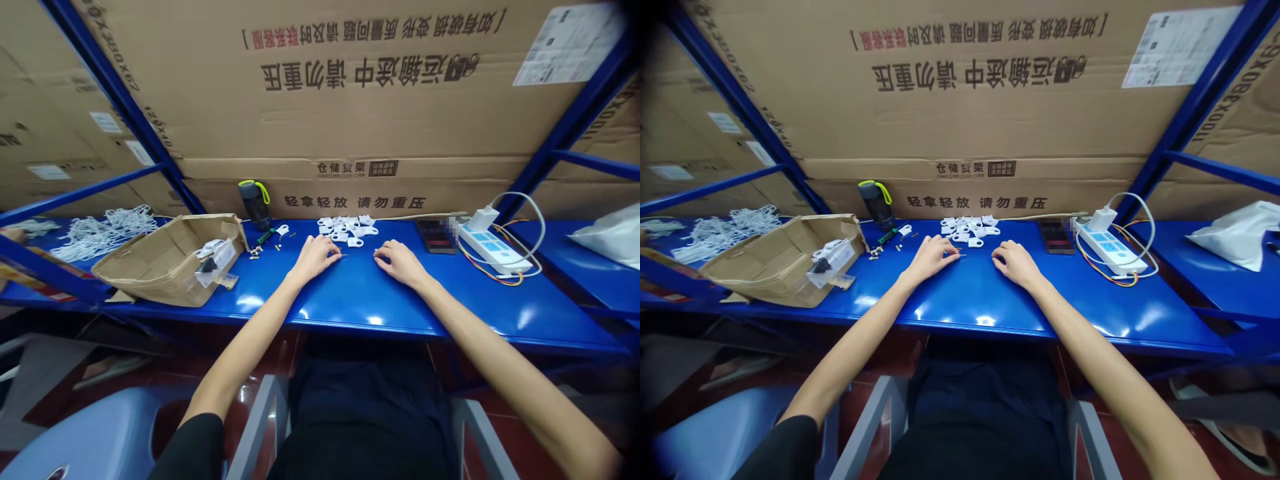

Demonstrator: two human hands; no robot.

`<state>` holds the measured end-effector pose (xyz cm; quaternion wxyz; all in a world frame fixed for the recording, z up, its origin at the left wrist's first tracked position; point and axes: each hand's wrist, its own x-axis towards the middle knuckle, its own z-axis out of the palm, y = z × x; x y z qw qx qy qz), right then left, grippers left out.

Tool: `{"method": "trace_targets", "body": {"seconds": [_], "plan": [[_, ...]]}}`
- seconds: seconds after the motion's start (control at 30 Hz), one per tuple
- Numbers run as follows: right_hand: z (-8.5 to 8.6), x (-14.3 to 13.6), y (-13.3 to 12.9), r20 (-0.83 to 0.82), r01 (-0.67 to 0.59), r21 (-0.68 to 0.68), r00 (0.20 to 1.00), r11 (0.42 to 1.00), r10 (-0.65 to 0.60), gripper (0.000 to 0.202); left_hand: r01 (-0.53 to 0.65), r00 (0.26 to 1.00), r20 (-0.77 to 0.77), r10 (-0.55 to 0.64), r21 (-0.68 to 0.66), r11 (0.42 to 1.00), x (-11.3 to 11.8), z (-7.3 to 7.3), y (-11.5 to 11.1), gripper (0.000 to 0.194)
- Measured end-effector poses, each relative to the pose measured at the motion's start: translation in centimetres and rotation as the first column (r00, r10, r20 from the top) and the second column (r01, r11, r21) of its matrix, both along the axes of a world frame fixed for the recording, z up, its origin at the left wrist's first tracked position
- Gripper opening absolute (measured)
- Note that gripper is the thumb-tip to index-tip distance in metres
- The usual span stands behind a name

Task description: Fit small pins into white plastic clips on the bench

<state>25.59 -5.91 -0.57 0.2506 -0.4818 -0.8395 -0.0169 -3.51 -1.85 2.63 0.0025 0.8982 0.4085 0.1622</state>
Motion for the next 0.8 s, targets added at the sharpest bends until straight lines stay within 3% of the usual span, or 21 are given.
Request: {"method": "trace_targets", "body": {"seconds": [0.1,0.2,0.43,0.6,0.8], "plan": [[0.0,0.2,-0.3,-0.003,0.096,0.041,0.995,0.995,-0.096,0.024,-0.109,0.993,-0.026,0.111,0.067,0.992,-1.4,0.4,0.5,0.023],[-0.1,-0.3,-0.7,-0.010,0.102,0.060,0.995,0.993,-0.101,0.027,-0.165,0.986,0.008,0.165,0.078,0.983,-2.8,0.7,0.3,0.023],[-0.4,-1.0,-0.6,-0.032,0.052,0.042,0.998,0.998,-0.050,0.025,-0.072,0.997,0.015,0.072,0.006,0.997,-5.2,1.0,-2.6,0.033],[-0.6,-1.1,-0.5,-0.028,0.025,0.010,0.999,1.000,-0.025,0.025,-0.027,0.998,-0.062,0.029,0.035,0.999,-4.0,0.9,-2.8,0.027],[-0.5,-1.4,-0.7,-0.014,-0.026,-0.023,1.000,0.999,0.026,0.025,-0.013,0.998,-0.067,0.013,-0.001,1.000,-0.6,0.5,-2.4,0.034]]}}
